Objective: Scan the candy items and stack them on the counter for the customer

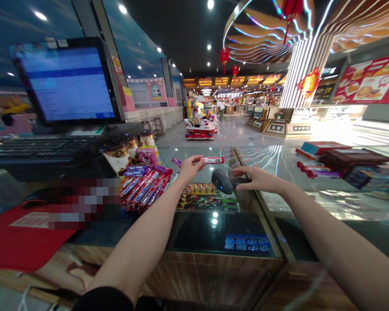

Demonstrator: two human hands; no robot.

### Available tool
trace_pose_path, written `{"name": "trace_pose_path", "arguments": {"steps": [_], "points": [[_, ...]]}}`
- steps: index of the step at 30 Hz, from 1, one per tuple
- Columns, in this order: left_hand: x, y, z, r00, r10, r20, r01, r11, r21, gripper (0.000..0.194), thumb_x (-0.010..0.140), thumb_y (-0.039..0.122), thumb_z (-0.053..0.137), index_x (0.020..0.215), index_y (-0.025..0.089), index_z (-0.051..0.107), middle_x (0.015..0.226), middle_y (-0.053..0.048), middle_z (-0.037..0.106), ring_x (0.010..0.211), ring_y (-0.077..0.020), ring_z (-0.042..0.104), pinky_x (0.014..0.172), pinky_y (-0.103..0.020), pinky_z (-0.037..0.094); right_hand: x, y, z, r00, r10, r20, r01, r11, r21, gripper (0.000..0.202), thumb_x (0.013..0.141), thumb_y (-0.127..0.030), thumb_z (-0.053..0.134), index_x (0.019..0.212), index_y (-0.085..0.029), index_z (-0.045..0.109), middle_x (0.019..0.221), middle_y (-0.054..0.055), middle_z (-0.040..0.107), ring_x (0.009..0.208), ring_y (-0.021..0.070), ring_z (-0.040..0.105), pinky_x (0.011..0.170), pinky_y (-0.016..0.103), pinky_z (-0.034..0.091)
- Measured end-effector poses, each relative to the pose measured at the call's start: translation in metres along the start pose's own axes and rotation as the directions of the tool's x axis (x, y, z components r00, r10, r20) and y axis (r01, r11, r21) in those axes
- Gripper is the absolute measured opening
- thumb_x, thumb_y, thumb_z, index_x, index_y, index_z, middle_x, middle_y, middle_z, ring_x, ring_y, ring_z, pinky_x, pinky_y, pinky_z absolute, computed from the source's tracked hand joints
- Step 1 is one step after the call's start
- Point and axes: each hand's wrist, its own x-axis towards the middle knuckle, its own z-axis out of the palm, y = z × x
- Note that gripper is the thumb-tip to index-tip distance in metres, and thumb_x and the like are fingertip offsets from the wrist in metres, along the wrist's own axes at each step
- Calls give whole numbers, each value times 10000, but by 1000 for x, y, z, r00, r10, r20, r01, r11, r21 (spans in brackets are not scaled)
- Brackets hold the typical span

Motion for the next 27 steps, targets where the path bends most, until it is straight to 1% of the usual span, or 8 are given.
{"name": "trace_pose_path", "arguments": {"steps": [4, 6, 9, 11, 14, 18, 21, 27], "points": [[1, -3, -1, 999, -27, -18, 27, 1000, 10, 271, 742, 172, 767, 1004, 131, 708, 994, -71, 719, 803, -128, 685, 912, -396, 569, 2, -5, 7, 999, -15, 32, 19, 991, -133, 661, 704, -439, 786, 1318, -266, 612, 1146, 63, 725, 1031, 272, 678, 929, 406, 501], [2, -5, -2, 999, -30, -28, 31, 999, 10, 265, 748, 163, 760, 1004, 125, 704, 999, -73, 717, 804, -127, 685, 916, -401, 568, 4, -7, 9, 999, -20, 51, 29, 980, -194, 637, 710, -431, 775, 1303, -259, 618, 1141, 63, 726, 1012, 270, 679, 903, 393, 498], [3, -6, -4, 999, -33, -42, 33, 999, 1, 264, 746, 162, 762, 1000, 120, 701, 990, -71, 714, 803, -125, 681, 914, -403, 571, 4, -9, 10, 998, -5, 68, 20, 973, -230, 578, 747, -443, 736, 1282, -260, 618, 1095, 56, 735, 962, 257, 687, 860, 372, 497], [3, -7, -4, 998, -36, -47, 36, 999, -10, 271, 740, 160, 770, 999, 119, 701, 991, -70, 711, 804, -125, 680, 912, -405, 573, 4, -9, 10, 998, 7, 56, 6, 972, -236, 553, 756, -452, 727, 1265, -263, 621, 1078, 55, 735, 951, 255, 688, 849, 368, 496], [4, -9, -5, 998, -38, -53, 37, 999, -28, 290, 729, 150, 780, 1007, 119, 703, 997, -71, 706, 803, -124, 678, 917, -406, 570, 3, -8, 8, 1000, 22, 4, -20, 972, -234, 508, 764, -449, 722, 1231, -267, 636, 1090, 53, 729, 958, 256, 687, 844, 368, 497], [6, -11, -6, 997, -32, -65, 31, 999, -25, 324, 715, 146, 791, 1026, 121, 705, 1008, -75, 704, 815, -129, 678, 925, -409, 565, 2, -2, 5, 998, 21, -55, -29, 988, -152, 486, 777, -435, 717, 1222, -260, 629, 1090, 51, 728, 968, 251, 683, 840, 362, 504], [7, -12, -7, 997, -23, -71, 22, 1000, -12, 339, 707, 154, 796, 1034, 126, 708, 1020, -78, 705, 822, -131, 674, 923, -412, 565, 2, 3, 3, 998, 16, -66, -23, 994, -104, 519, 772, -454, 728, 1239, -266, 603, 1074, 50, 729, 953, 255, 682, 845, 376, 507], [7, -12, -9, 997, -10, -72, 10, 1000, 0, 326, 722, 122, 761, 1044, 119, 708, 1053, -89, 699, 857, -141, 667, 908, -401, 573, 3, 12, 2, 997, 28, -71, -34, 996, -83, 484, 798, -499, 692, 1213, -266, 606, 1065, 48, 721, 943, 259, 677, 847, 389, 501]]}}
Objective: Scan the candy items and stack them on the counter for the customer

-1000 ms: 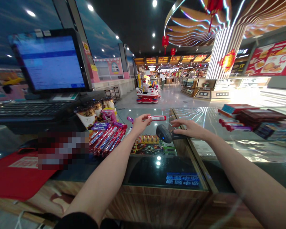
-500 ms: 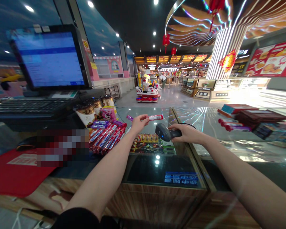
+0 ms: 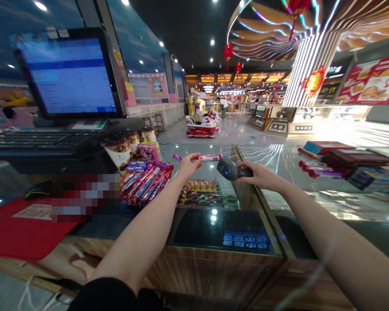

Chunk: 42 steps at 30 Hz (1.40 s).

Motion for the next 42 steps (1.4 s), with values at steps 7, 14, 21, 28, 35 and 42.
{"name": "trace_pose_path", "arguments": {"steps": [7, 14, 21, 28, 35, 42], "points": [[2, -3, -2, 1000, 23, -3, -23, 1000, 10, 357, 695, 165, 797, 1041, 130, 716, 1032, -81, 703, 835, -136, 663, 894, -398, 578, 0, 0, -1, 1000, -5, 10, 5, 1000, 31, 478, 789, -500, 702, 1192, -257, 617, 1042, 54, 721, 923, 256, 672, 823, 380, 497], [3, -2, -2, 999, 33, -5, -33, 999, -9, 351, 692, 159, 794, 1033, 120, 716, 1010, -72, 697, 804, -118, 649, 869, -385, 588, -1, -3, -2, 1000, -11, 11, 10, 999, 45, 467, 783, -492, 711, 1172, -249, 621, 1016, 50, 724, 899, 248, 672, 801, 367, 494], [3, -3, -3, 1000, 25, -6, -25, 999, 25, 365, 706, 167, 790, 1061, 129, 716, 1040, -85, 702, 837, -136, 666, 874, -378, 584, -2, -10, -1, 999, 6, 40, -6, 1000, 4, 518, 764, -481, 729, 1212, -250, 607, 1034, 58, 720, 909, 254, 676, 811, 377, 493], [4, -3, -3, 999, 38, -7, -38, 998, 60, 355, 729, 167, 768, 1076, 121, 708, 1069, -98, 706, 819, -136, 672, 877, -392, 585, -2, -13, 4, 995, -12, 104, 19, 997, -69, 534, 733, -466, 763, 1208, -257, 635, 1061, 62, 720, 959, 279, 678, 857, 404, 490], [3, -1, -2, 1000, 31, -4, -31, 998, 54, 356, 727, 170, 772, 1076, 128, 710, 1078, -95, 707, 823, -138, 674, 886, -391, 583, -4, -16, 2, 995, -12, 104, 9, 1000, 30, 551, 764, -523, 727, 1241, -260, 649, 1132, 77, 717, 1036, 297, 664, 938, 451, 496], [-3, 8, 6, 1000, 20, 14, -20, 1000, 22, 356, 730, 160, 769, 1080, 138, 709, 1091, -86, 703, 864, -144, 671, 898, -390, 577, 11, -12, 10, 995, 69, -78, -45, 959, 279, 498, 939, -490, 497, 1377, -265, 571, 1367, 61, 622, 1263, 273, 568, 1124, 494, 385]]}}
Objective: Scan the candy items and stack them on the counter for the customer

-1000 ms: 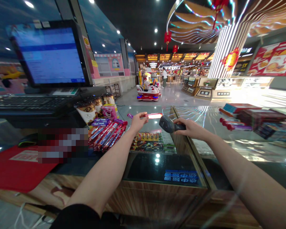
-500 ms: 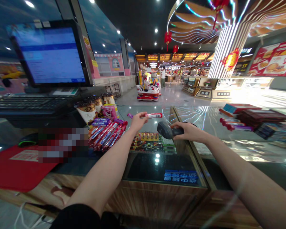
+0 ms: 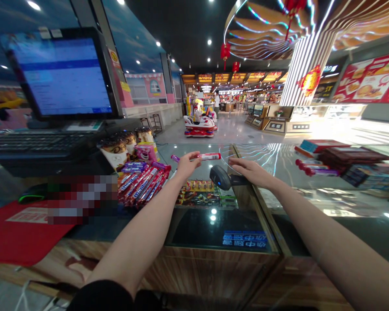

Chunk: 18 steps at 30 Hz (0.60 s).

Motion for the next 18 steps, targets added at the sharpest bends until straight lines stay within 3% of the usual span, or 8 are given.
{"name": "trace_pose_path", "arguments": {"steps": [4, 11, 18], "points": [[-4, 5, 6, 999, -12, 38, 12, 1000, -12, 362, 739, 175, 765, 1095, 143, 707, 1086, -84, 703, 889, -146, 669, 902, -381, 575, 14, 8, 9, 996, 26, -82, -22, 998, 54, 505, 942, -410, 496, 1421, -254, 525, 1411, 54, 585, 1322, 256, 523, 1165, 487, 334], [-9, 9, 16, 996, 19, 90, -20, 1000, 10, 413, 720, 223, 786, 1117, 141, 708, 1125, -98, 702, 899, -155, 673, 904, -367, 569, 16, 3, 8, 999, -13, -44, 18, 995, 102, 495, 940, -385, 507, 1422, -272, 522, 1422, 23, 576, 1337, 245, 508, 1182, 485, 310], [-2, 7, 17, 994, 107, 25, -109, 990, 89, 430, 726, 278, 772, 1137, 164, 720, 1068, -71, 700, 844, -153, 679, 883, -348, 563, 13, -5, 7, 999, -30, -45, 34, 995, 92, 474, 946, -382, 492, 1406, -275, 542, 1412, 23, 585, 1345, 256, 495, 1180, 509, 302]]}}
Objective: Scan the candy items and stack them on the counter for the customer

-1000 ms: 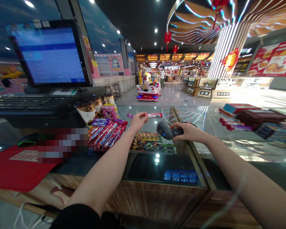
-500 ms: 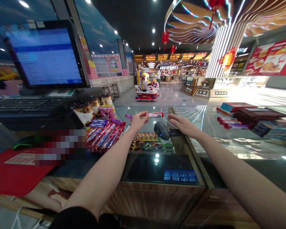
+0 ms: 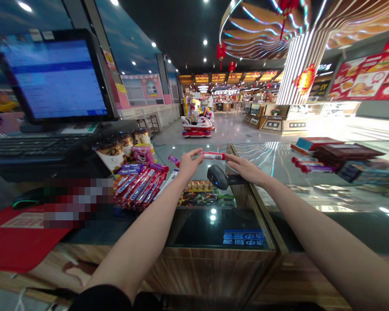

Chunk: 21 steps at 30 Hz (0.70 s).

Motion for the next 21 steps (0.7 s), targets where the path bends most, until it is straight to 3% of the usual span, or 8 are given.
{"name": "trace_pose_path", "arguments": {"steps": [4, 8, 13, 21], "points": [[3, -2, 3, 996, 8, -84, -8, 1000, 2, 466, 706, 281, 793, 1141, 146, 695, 1012, -76, 701, 817, -157, 680, 858, -352, 568, 0, -1, 1, 1000, 12, -1, -12, 1000, -18, 488, 944, -380, 484, 1414, -262, 534, 1417, 23, 581, 1357, 248, 482, 1190, 490, 284], [1, 2, 9, 994, 27, -103, -29, 999, -22, 328, 758, 302, 748, 1032, 128, 698, 1043, -103, 705, 853, -173, 683, 852, -362, 572, 0, -2, 1, 1000, -2, -11, 2, 1000, 7, 485, 945, -401, 479, 1410, -275, 536, 1437, 3, 561, 1353, 231, 487, 1186, 470, 298], [-1, 11, 15, 998, 44, -39, -45, 999, -28, 236, 840, 260, 634, 1031, 150, 719, 1058, -88, 721, 931, -183, 684, 869, -347, 563, 2, 2, 0, 996, 38, -85, -38, 999, -3, 455, 942, -420, 486, 1376, -314, 571, 1392, -6, 601, 1332, 251, 508, 1178, 509, 298], [-3, 34, 16, 980, 174, 94, -192, 949, 251, 290, 857, 156, 552, 1052, 189, 764, 1114, -65, 744, 1094, -226, 649, 1050, -376, 437, 0, 1, -18, 977, 90, -193, -82, 995, 51, 466, 943, -458, 449, 1356, -296, 591, 1432, 6, 566, 1384, 233, 451, 1191, 472, 270]]}}
